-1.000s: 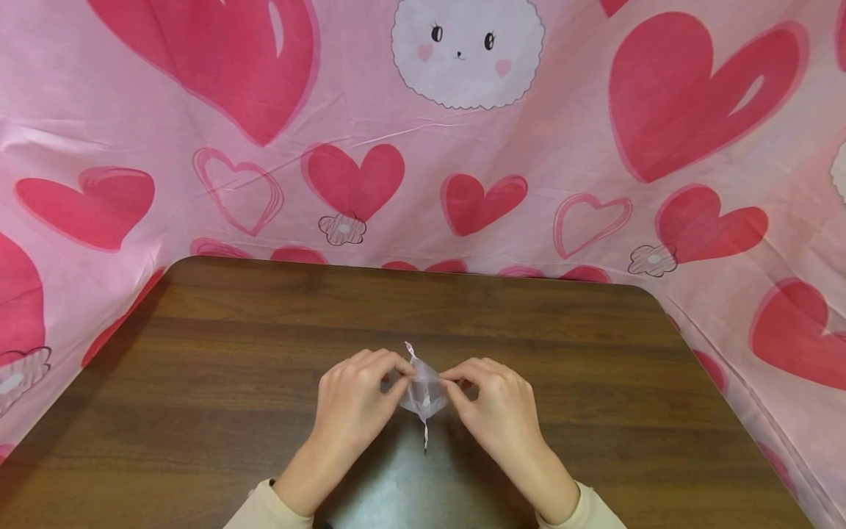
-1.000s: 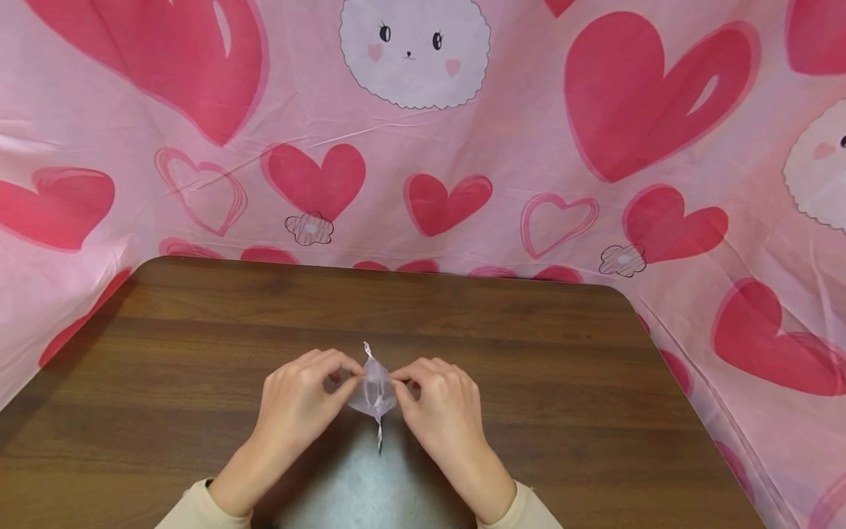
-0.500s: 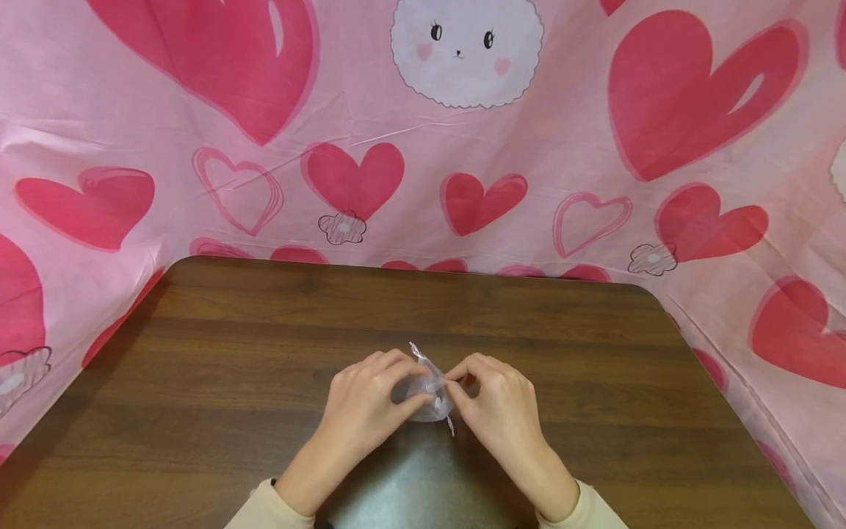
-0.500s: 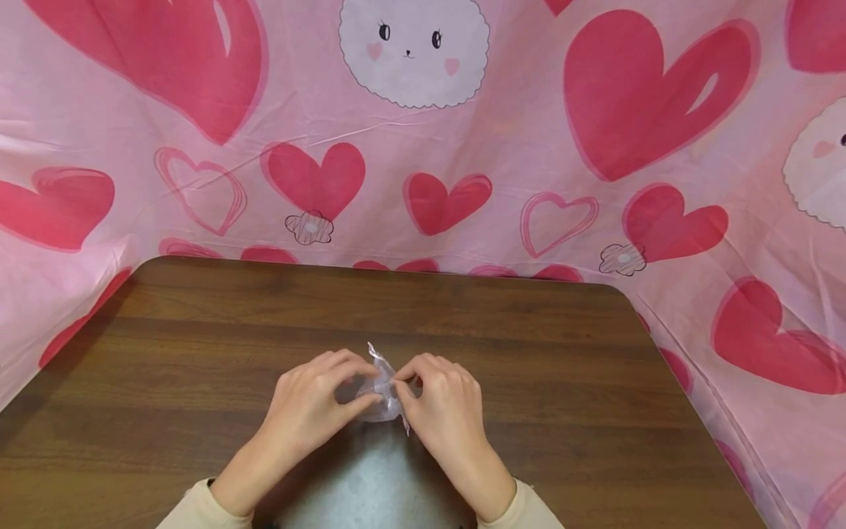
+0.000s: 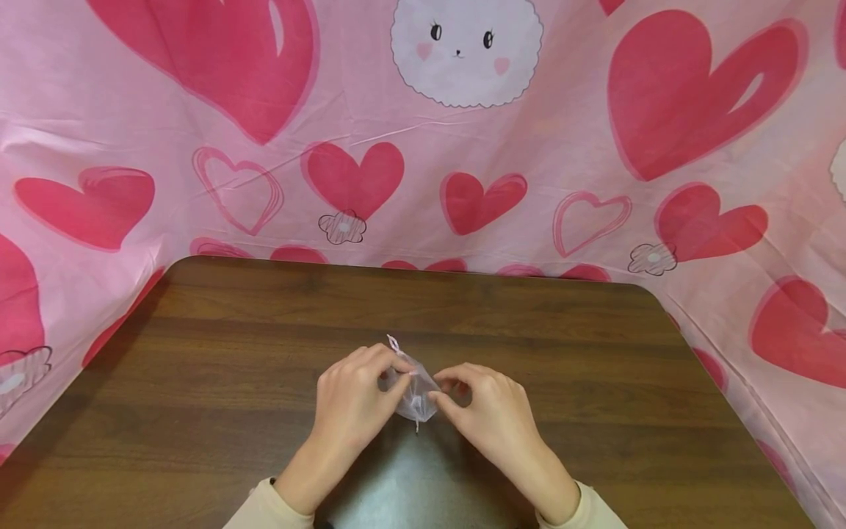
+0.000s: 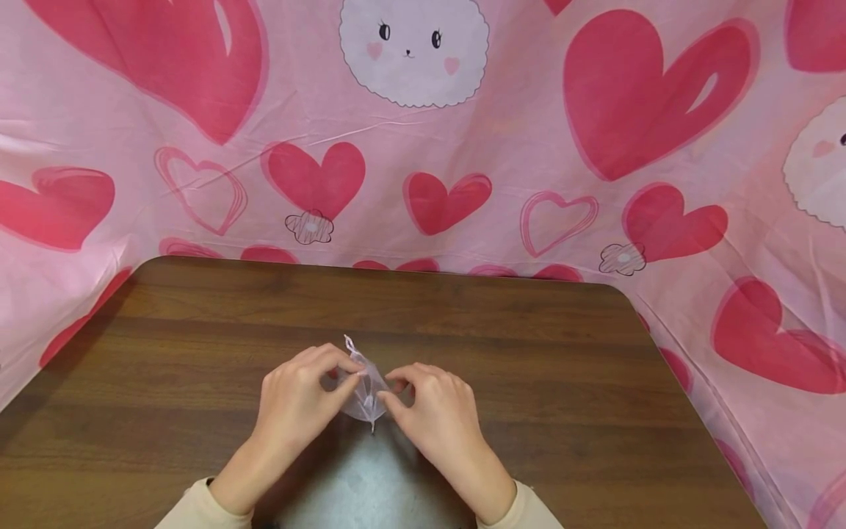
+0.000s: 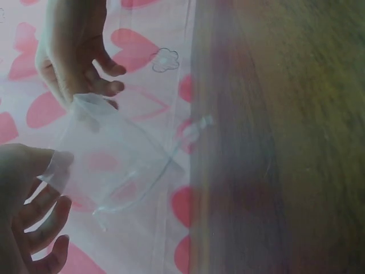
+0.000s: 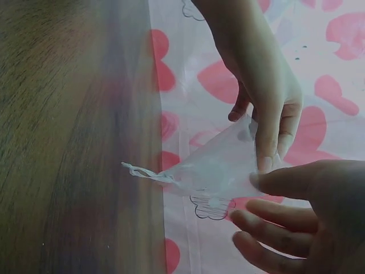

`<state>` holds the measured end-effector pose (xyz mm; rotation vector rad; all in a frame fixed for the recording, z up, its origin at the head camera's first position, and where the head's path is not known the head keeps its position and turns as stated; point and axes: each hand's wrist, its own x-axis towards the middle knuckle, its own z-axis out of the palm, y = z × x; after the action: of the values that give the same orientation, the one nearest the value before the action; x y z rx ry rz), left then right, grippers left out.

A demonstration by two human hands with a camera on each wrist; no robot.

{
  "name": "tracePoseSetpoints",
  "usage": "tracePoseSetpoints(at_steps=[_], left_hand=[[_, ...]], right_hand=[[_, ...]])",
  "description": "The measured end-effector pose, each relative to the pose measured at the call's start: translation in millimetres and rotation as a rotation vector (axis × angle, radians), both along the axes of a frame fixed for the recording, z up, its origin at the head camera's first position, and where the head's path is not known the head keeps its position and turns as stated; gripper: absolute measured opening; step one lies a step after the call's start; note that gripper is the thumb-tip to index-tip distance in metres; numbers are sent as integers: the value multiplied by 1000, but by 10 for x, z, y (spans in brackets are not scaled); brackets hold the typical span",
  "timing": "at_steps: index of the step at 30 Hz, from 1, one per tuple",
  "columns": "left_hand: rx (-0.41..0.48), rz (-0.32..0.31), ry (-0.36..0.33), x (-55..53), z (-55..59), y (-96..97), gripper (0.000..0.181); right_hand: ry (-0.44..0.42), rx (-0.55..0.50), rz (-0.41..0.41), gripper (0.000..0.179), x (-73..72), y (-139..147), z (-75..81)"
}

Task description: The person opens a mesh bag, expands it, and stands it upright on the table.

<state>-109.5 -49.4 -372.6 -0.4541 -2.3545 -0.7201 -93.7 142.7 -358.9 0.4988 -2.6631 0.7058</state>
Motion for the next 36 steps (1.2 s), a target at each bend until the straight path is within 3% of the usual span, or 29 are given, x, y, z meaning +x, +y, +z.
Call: tracePoseSetpoints(at_steps=[3, 6, 14, 25, 31, 36], left_hand=[[23, 15, -5, 1, 4, -5, 23], [26, 20, -27, 1, 1, -8, 23], [-90, -2, -129, 15, -23, 1, 17], [-77, 18, -102, 22, -33, -1, 16], [-55, 46, -69, 18, -28, 0, 19], [-26, 55, -51, 14, -27, -2, 17]], right_hand=[[-19, 34, -25, 12, 2, -2, 5], [18, 40, -46, 12, -9, 4, 1], [119, 22, -46, 18, -34, 29, -22], [162, 1, -41, 20, -33, 31, -37], [164, -15, 5, 24, 10, -3, -28], [112, 40, 6, 27, 32, -20, -29]])
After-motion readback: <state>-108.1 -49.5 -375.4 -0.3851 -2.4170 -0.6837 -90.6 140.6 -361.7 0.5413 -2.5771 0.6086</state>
